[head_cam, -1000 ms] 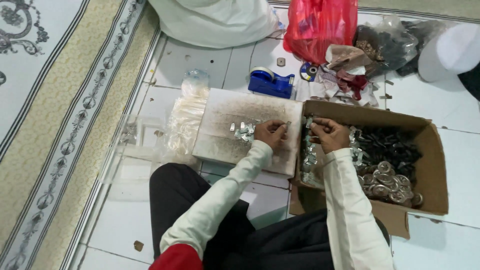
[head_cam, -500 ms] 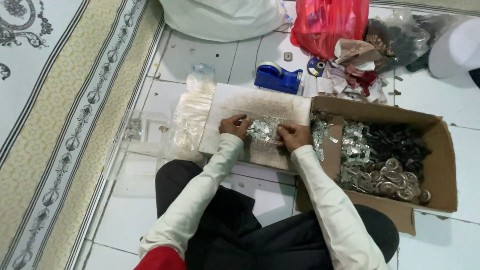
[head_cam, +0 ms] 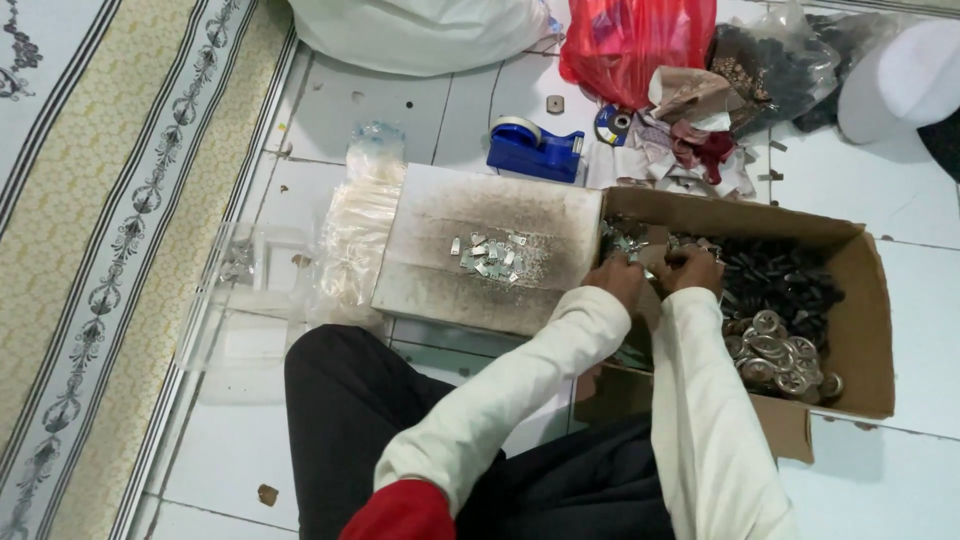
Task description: The person sits on the floor and sorts small metallic hardware pieces from a cardboard box onto a white board, then places them into clear plastic bags. The person handles the parts by hand and arranges them into piles before bagging.
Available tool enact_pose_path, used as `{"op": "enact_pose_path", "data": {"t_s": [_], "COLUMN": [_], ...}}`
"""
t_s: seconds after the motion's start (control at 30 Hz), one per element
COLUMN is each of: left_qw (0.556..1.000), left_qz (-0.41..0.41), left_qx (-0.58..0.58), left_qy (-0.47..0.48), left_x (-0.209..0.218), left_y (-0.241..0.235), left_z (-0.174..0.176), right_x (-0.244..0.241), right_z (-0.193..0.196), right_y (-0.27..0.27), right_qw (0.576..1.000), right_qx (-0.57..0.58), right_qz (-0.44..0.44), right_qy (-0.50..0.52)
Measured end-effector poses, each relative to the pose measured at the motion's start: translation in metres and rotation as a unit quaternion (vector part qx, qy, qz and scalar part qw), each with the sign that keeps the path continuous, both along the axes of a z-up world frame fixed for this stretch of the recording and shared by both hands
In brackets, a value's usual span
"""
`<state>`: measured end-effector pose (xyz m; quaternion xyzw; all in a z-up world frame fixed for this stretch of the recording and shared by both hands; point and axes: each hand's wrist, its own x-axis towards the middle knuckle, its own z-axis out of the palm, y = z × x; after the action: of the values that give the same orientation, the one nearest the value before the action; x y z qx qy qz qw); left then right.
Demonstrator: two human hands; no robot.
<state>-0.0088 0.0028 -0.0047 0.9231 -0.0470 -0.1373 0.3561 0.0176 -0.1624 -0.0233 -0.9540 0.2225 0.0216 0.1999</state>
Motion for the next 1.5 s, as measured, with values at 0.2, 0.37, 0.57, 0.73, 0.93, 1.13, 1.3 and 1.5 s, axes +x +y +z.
{"op": "enact_pose_path", "data": {"t_s": [0.2, 0.37, 0.57, 0.73, 0.93, 1.13, 1.3, 1.5], "left_qw": [0.971, 0.949, 0.937, 0.926, 0.929, 0.936, 0.947, 0.957], "left_qz": [-0.075, -0.054, -0.076, -0.115, -0.101, -0.129, -0.105, -0.079], "left_qx": [0.194, 0.267, 0.312, 0.335, 0.334, 0.314, 0.285, 0.258], "left_qy": [-0.116, -0.162, -0.141, -0.130, -0.124, -0.087, -0.103, -0.107], "left_x": [0.033, 0.032, 0.024, 0.031, 0.032, 0.032, 0.032, 0.007], "left_y": [-0.043, -0.041, -0.035, -0.040, -0.041, -0.038, -0.038, -0.022], "left_z": [-0.053, -0.040, -0.030, -0.048, -0.047, -0.045, -0.052, 0.026], "right_x": [-0.015, -0.021, -0.023, -0.028, -0.018, -0.018, -0.021, -0.009], "right_z": [0.051, 0.076, 0.057, 0.061, 0.034, 0.029, 0.033, -0.008], "right_y": [0.029, 0.039, 0.026, 0.027, 0.015, 0.017, 0.036, 0.018], "right_qw": [0.998, 0.995, 0.994, 0.993, 0.993, 0.992, 0.909, 0.943], "right_qx": [0.025, 0.061, 0.090, 0.102, 0.050, 0.071, 0.375, 0.312], "right_qz": [-0.009, -0.037, -0.033, -0.035, -0.040, -0.058, -0.165, -0.114], "right_qy": [0.065, 0.075, 0.060, 0.049, 0.095, 0.090, -0.073, -0.025]}}
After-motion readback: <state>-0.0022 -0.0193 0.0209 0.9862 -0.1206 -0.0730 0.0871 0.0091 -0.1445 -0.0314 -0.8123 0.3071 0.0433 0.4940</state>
